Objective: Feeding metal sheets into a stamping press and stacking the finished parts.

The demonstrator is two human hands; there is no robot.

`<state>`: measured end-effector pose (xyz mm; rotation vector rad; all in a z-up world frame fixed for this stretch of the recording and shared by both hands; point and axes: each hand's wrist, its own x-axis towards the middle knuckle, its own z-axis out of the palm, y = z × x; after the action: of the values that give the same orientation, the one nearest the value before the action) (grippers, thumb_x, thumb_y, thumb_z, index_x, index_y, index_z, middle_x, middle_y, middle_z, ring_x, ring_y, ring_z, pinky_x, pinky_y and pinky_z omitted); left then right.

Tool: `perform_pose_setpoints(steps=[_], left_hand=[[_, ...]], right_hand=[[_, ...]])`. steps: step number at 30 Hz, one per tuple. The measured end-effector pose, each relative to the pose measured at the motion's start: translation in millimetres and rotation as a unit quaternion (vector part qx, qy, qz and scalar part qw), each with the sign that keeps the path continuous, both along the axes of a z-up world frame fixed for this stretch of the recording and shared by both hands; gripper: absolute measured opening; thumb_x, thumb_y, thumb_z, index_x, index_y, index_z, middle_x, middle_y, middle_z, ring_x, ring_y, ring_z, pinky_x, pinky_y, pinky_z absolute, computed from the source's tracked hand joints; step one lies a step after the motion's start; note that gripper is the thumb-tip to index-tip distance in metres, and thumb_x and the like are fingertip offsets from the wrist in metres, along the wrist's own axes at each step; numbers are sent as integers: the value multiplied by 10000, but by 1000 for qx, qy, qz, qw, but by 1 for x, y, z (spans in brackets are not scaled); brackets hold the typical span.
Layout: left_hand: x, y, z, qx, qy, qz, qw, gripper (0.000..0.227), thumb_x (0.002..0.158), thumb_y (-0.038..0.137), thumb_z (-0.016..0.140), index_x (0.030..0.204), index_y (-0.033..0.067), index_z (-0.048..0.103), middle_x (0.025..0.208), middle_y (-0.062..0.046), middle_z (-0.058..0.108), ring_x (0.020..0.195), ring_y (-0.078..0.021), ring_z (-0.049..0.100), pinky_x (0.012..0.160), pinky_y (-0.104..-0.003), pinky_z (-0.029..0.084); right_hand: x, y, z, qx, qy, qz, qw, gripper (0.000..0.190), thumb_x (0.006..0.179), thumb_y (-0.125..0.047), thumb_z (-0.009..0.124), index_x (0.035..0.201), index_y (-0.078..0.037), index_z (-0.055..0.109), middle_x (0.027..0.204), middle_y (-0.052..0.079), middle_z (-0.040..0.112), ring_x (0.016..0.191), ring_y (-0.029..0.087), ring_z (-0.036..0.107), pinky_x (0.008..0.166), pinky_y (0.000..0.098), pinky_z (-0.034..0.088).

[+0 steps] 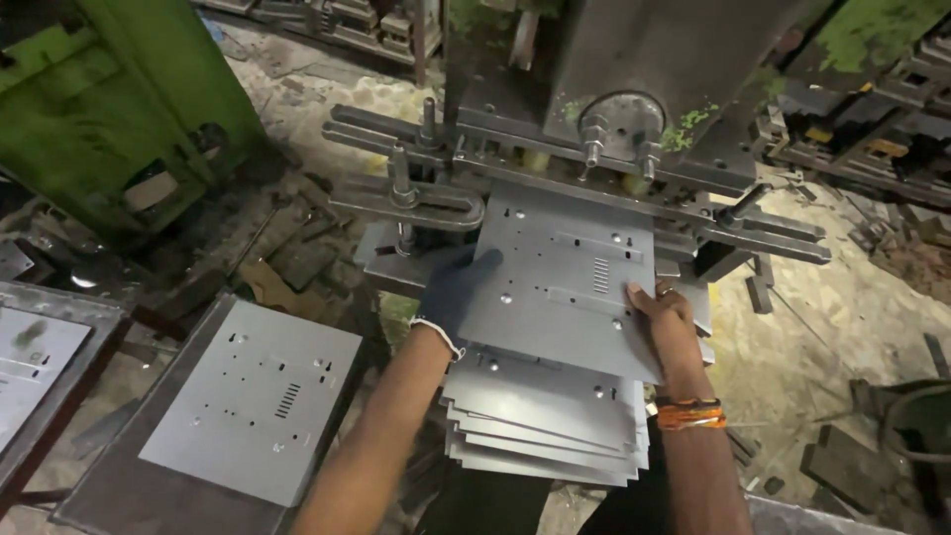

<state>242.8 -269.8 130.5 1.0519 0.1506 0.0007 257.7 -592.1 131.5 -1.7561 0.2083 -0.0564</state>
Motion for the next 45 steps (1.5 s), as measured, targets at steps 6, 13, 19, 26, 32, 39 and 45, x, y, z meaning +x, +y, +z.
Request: perform_pose_setpoints(steps=[6, 13, 19, 26, 32, 39, 45], left_hand=[[-3, -2, 2, 28, -14, 32, 999, 245, 886, 206, 759, 1065, 38, 769, 938, -19, 747, 813, -116, 664, 739, -302, 547], [-4, 0, 2, 12, -7, 25, 1000, 292, 882, 194, 742, 1130, 40, 722, 947, -20, 732, 810, -134, 657, 719, -320, 539], [-17, -7, -17, -94, 39, -88, 991, 390, 953, 318, 701, 1204, 19, 692, 1033, -96, 713, 870, -222, 675, 758, -377, 560], [-95, -18, 77, -353, 60, -178, 916, 593, 908, 540, 464, 1283, 106, 614, 1174, -98, 699, 1021, -253, 702, 886, -404, 597], [-104, -7, 73, -205, 59, -225, 951, 467, 899, 315, 610, 1279, 44, 636, 1110, -106, 718, 949, -225, 719, 830, -377, 599], [-101, -3, 28, -64, -29, -232, 970, 422, 855, 88, 758, 1251, -21, 661, 1049, -129, 727, 892, -219, 720, 773, -372, 603], [-35, -2, 19, -171, 45, -227, 958, 372, 863, 176, 722, 1191, 6, 674, 1017, -129, 749, 878, -239, 731, 759, -362, 613]], right_hand=[[-4, 6, 3, 17, -34, 6, 999, 300, 900, -260, 773, 1080, -28, 708, 897, 26, 617, 815, 124, 519, 738, 259, 398], [-11, 23, 14, 38, -118, 15, 992, 325, 891, -213, 764, 1116, -30, 619, 1060, 33, 660, 937, 102, 618, 820, 238, 491], [-44, 38, 90, -185, -39, 66, 980, 398, 859, -212, 827, 1059, 59, 614, 974, 166, 714, 880, 208, 654, 777, 337, 539], [-31, 51, 119, -193, -19, 265, 945, 705, 728, -204, 848, 1350, -35, 563, 1246, 131, 615, 1170, 284, 576, 982, 503, 511], [-52, 118, 139, -394, -114, 372, 833, 1083, 678, -344, 924, 1568, -171, 331, 1659, 95, 215, 1523, 327, 166, 1190, 635, 103], [-80, 78, 106, -447, -266, 182, 834, 933, 666, -403, 942, 1426, -91, 500, 1501, 203, 485, 1411, 382, 436, 1160, 512, 337], [-64, 29, 93, 51, -51, 52, 996, 644, 843, -307, 758, 1374, -33, 517, 1280, 144, 667, 1141, 222, 649, 952, 346, 534]])
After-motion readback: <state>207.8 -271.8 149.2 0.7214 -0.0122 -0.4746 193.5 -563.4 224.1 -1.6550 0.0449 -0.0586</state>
